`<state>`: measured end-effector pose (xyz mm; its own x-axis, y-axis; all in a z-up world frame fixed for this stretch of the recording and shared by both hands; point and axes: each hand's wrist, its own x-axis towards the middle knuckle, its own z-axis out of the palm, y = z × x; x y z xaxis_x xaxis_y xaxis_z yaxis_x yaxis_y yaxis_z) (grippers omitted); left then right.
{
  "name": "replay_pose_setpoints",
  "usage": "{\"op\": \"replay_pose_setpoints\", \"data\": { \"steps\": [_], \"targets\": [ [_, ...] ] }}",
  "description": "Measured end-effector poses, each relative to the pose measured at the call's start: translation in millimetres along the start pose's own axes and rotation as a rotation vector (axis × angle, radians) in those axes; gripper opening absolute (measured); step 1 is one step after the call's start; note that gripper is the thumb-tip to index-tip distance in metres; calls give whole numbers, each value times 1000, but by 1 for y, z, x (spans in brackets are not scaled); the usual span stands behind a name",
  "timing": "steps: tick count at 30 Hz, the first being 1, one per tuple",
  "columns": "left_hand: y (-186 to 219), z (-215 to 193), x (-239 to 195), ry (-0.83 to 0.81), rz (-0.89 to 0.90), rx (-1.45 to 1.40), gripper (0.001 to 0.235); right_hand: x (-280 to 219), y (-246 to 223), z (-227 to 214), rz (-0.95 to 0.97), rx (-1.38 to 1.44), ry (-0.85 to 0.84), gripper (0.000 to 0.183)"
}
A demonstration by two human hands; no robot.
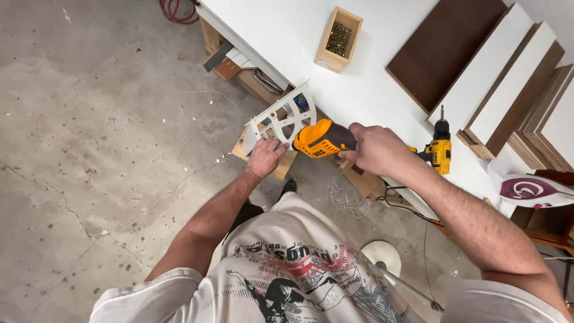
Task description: Assembling a white curved structure and panels using a power drill and screws on a workbench.
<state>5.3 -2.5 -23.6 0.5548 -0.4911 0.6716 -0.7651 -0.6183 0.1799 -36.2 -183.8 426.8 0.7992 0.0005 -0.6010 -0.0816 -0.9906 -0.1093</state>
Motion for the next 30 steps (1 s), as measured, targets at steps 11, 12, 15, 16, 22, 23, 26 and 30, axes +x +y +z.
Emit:
{"op": "replay_pose_setpoints", "data": {
  "steps": [11,12,15,16,22,23,26,30],
  "targets": [
    [5,-41,17,-155,7,-27,23,-52,82,-23,232,746,446,31],
    [5,-42,19,-149,4,-52,17,-47,104,-6,138,1115,614,25],
    [8,-46,23,-28,-23,17,13,17,171,89,-29,1778,780,34],
    [10,-43,23,-28,-16,23,13,33,175,109,-36,1785,783,34],
    [14,-40,24,-9,-45,52,16,133,195,198,172,2417,738,33],
    [14,-40,24,-9,-49,45,16,149,199,204,174,2466,730,33],
    [13,-43,26,-22,-47,47,15,208,224,226,159,2525,697,34],
    [16,-47,28,-33,-61,43,15,262,241,225,151,2520,681,35]
  ]
}}
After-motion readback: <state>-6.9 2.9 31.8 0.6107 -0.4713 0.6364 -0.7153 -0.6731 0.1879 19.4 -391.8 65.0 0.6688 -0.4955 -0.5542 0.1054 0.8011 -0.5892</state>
